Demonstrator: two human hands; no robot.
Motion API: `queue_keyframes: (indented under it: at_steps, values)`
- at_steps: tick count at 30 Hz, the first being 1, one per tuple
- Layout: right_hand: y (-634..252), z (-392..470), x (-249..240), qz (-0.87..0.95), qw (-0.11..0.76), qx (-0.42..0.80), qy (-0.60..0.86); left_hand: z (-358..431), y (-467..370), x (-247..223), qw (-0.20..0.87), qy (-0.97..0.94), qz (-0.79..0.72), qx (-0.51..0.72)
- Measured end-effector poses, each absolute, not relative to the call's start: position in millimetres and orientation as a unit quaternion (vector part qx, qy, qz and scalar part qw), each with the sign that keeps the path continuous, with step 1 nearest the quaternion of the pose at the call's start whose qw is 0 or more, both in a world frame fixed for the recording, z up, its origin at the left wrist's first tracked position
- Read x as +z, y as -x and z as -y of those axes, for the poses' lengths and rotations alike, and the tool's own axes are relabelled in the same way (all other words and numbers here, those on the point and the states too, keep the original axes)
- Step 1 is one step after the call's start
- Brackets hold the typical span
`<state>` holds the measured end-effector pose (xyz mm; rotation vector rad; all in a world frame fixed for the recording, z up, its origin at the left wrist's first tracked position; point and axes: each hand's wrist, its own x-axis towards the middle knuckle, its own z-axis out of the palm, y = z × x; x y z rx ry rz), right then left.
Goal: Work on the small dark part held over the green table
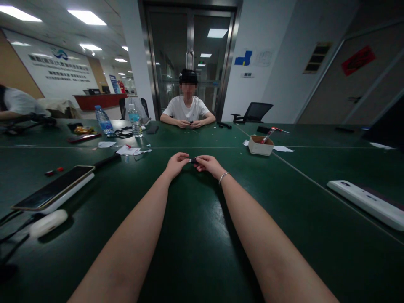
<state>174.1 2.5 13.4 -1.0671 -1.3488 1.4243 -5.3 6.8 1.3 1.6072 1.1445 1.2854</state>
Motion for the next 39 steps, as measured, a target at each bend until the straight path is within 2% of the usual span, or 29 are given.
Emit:
queue_keyframes:
  at_steps: [16,32,39]
  values:
    - [-174.2,-1.6,13.1,0.546,0.442,0.569,0.427,-6.5,1.6,-0.4,0.381,-0.643,-0.494,0.444]
    - [-174.9,-3.0,11.7,0.536,0.446,0.573,0.43,-9.7,1.9,-6.9,0.385,-0.641,-0.463,0.475]
    - [-175.0,-4.9,10.6,0.544,0.441,0.577,0.42,-9.4,3.5,-7.3,0.379,-0.654,-0.473,0.454]
